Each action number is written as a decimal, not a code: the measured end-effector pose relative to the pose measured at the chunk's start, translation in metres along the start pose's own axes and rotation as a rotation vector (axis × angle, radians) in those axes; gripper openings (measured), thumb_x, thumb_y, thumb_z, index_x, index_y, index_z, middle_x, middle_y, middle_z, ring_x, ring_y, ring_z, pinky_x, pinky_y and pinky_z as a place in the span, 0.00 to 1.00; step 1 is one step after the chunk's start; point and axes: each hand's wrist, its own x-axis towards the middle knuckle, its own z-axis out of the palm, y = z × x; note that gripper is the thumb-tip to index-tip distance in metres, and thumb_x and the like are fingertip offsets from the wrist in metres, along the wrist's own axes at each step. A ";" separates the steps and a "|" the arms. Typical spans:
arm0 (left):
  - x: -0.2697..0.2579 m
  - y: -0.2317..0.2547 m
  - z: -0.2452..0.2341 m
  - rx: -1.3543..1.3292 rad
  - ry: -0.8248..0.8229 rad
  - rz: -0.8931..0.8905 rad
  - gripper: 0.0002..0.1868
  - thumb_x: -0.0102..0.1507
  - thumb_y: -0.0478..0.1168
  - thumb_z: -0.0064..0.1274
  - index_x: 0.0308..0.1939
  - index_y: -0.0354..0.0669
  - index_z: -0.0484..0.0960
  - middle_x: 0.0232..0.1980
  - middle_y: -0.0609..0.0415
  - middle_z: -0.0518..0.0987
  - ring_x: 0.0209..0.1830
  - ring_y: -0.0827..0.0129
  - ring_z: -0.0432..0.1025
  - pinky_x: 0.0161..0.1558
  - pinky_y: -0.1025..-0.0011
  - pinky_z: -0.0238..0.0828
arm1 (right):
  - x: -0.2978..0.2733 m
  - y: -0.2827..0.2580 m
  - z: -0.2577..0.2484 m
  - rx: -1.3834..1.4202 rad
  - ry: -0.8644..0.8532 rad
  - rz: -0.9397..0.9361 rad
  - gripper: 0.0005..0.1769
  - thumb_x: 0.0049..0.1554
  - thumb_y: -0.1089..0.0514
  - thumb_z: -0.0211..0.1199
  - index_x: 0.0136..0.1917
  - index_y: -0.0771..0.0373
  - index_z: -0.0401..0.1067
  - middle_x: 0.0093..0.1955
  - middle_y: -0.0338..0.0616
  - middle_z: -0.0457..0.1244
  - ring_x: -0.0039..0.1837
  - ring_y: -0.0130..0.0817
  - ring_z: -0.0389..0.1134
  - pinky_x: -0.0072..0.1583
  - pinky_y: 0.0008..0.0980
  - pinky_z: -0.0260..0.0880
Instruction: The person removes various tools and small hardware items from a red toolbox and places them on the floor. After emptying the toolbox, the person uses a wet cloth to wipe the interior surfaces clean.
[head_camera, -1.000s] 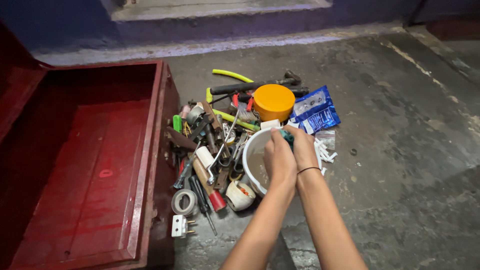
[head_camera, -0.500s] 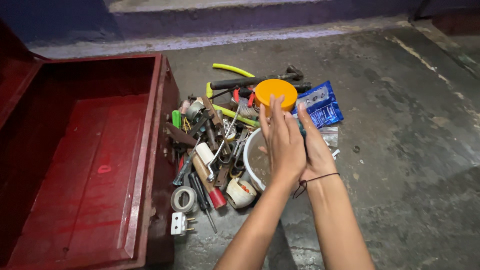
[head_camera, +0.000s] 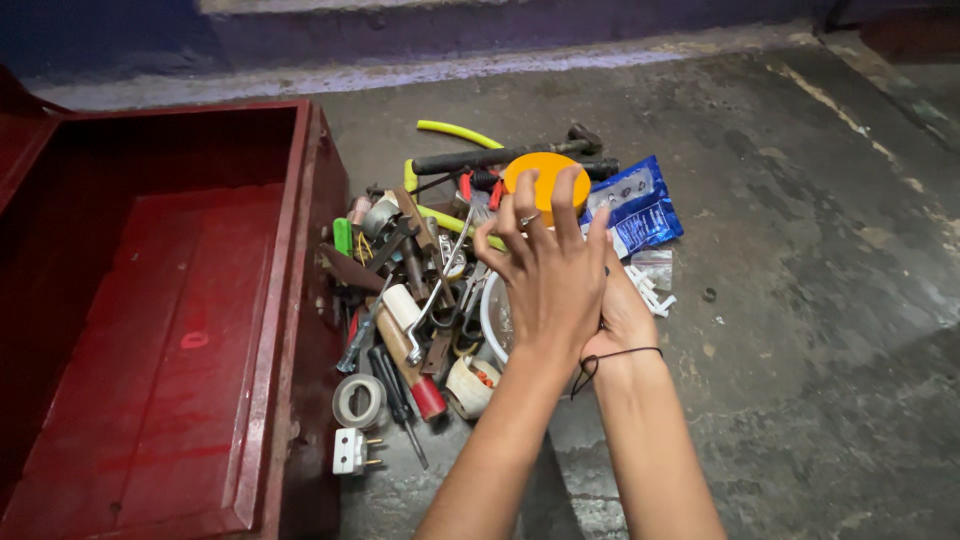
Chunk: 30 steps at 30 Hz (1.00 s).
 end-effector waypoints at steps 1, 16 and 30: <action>0.002 -0.001 0.000 -0.024 -0.020 -0.002 0.27 0.71 0.54 0.49 0.69 0.49 0.65 0.71 0.43 0.60 0.73 0.50 0.51 0.68 0.40 0.44 | 0.003 0.000 -0.002 0.007 -0.020 0.018 0.31 0.65 0.37 0.48 0.74 0.54 0.63 0.70 0.43 0.63 0.68 0.40 0.66 0.67 0.42 0.67; 0.018 -0.025 -0.017 -0.202 -0.100 -0.126 0.19 0.73 0.48 0.39 0.64 0.43 0.71 0.69 0.43 0.65 0.71 0.47 0.55 0.68 0.42 0.44 | 0.023 0.023 -0.018 -0.055 0.382 0.049 0.19 0.64 0.38 0.45 0.53 0.54 0.60 0.46 0.35 0.55 0.44 0.29 0.52 0.46 0.30 0.50; 0.016 -0.025 -0.019 -0.263 -0.136 -0.140 0.19 0.73 0.47 0.38 0.62 0.41 0.71 0.70 0.41 0.65 0.71 0.45 0.56 0.68 0.43 0.47 | 0.012 0.016 -0.013 0.029 0.289 0.104 0.13 0.59 0.47 0.55 0.40 0.56 0.72 0.34 0.36 0.63 0.34 0.29 0.61 0.38 0.33 0.60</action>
